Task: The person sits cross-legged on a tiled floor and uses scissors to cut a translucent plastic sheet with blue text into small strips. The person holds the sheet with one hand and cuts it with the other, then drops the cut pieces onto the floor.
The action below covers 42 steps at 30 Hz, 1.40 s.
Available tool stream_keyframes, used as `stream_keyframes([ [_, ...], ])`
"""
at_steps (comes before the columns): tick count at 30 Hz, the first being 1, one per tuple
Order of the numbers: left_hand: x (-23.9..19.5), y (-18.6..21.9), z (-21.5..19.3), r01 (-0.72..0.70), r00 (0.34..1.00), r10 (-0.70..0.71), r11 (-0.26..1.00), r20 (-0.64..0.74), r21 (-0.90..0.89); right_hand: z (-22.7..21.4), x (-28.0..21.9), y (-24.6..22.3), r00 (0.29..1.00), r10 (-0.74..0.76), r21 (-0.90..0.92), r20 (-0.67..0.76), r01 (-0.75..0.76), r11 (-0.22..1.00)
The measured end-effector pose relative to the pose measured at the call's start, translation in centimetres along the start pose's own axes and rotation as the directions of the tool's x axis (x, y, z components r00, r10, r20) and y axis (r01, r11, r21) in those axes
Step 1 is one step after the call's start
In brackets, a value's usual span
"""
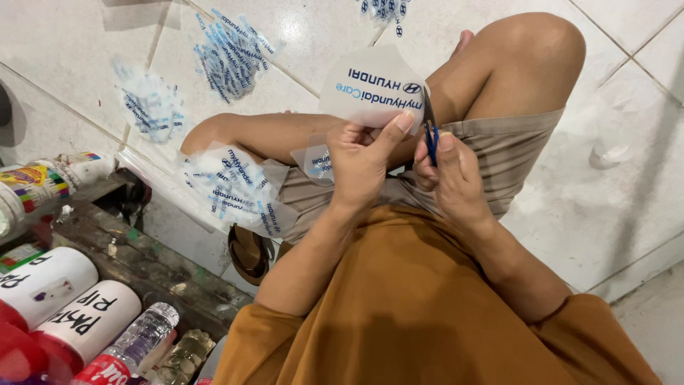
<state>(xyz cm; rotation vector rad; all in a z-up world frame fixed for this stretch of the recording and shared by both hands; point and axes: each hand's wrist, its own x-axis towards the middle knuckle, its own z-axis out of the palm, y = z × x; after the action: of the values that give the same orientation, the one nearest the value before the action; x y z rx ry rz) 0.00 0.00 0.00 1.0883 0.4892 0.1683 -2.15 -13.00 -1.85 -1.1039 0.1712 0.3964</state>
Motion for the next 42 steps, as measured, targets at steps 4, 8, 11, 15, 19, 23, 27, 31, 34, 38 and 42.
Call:
stream_keyframes([
  [4,0.2,0.0,-0.4,0.045,0.999,-0.045,0.998,0.020,-0.045,-0.6,0.0,0.4,1.000,-0.003,-0.034,0.009,0.003,0.999],
  [8,0.1,-0.5,-0.7,0.075,0.996,-0.072,0.995,0.044,-0.061,-0.3,-0.2,0.0,1.000,-0.014,-0.022,0.014,0.015,1.000],
  [11,0.1,0.0,-0.7,0.092,0.994,-0.089,0.995,0.057,-0.041,0.0,-0.1,-0.2,1.000,-0.020,-0.023,0.008,0.020,1.000],
  [15,0.3,0.8,-0.8,0.120,0.990,-0.118,0.993,0.078,-0.015,-0.5,-0.1,0.0,1.000,-0.019,0.008,0.009,0.019,1.000],
  [19,0.5,0.8,-1.1,0.122,0.987,-0.120,0.993,0.107,-0.006,-1.0,-0.1,0.3,0.999,-0.022,-0.015,0.030,0.022,1.000],
  [23,1.1,0.7,-1.9,0.106,0.983,-0.105,0.994,0.149,-0.002,-1.4,-0.1,0.5,0.999,-0.005,-0.010,0.044,0.006,1.000],
  [27,2.2,0.1,-2.4,-0.021,0.969,0.014,0.999,0.248,0.024,-1.7,0.2,0.5,0.998,0.008,-0.074,0.067,-0.003,0.997],
  [31,2.1,1.2,-1.4,-0.034,0.968,0.009,0.995,0.251,0.096,-1.3,0.2,0.0,0.997,-0.011,-0.126,0.075,0.020,0.992],
  [34,1.7,2.0,-1.0,0.039,0.984,-0.066,0.986,0.164,0.162,-1.6,0.2,0.3,0.994,0.006,-0.140,0.106,0.009,0.990],
  [38,1.9,1.9,-1.5,0.019,0.972,-0.059,0.985,0.227,0.173,-1.7,0.1,0.2,0.993,0.024,-0.124,0.118,-0.010,0.992],
  [42,2.3,1.1,-2.7,0.014,0.953,-0.058,0.989,0.297,0.147,-1.9,0.0,0.1,0.991,0.025,-0.146,0.133,-0.005,0.989],
])
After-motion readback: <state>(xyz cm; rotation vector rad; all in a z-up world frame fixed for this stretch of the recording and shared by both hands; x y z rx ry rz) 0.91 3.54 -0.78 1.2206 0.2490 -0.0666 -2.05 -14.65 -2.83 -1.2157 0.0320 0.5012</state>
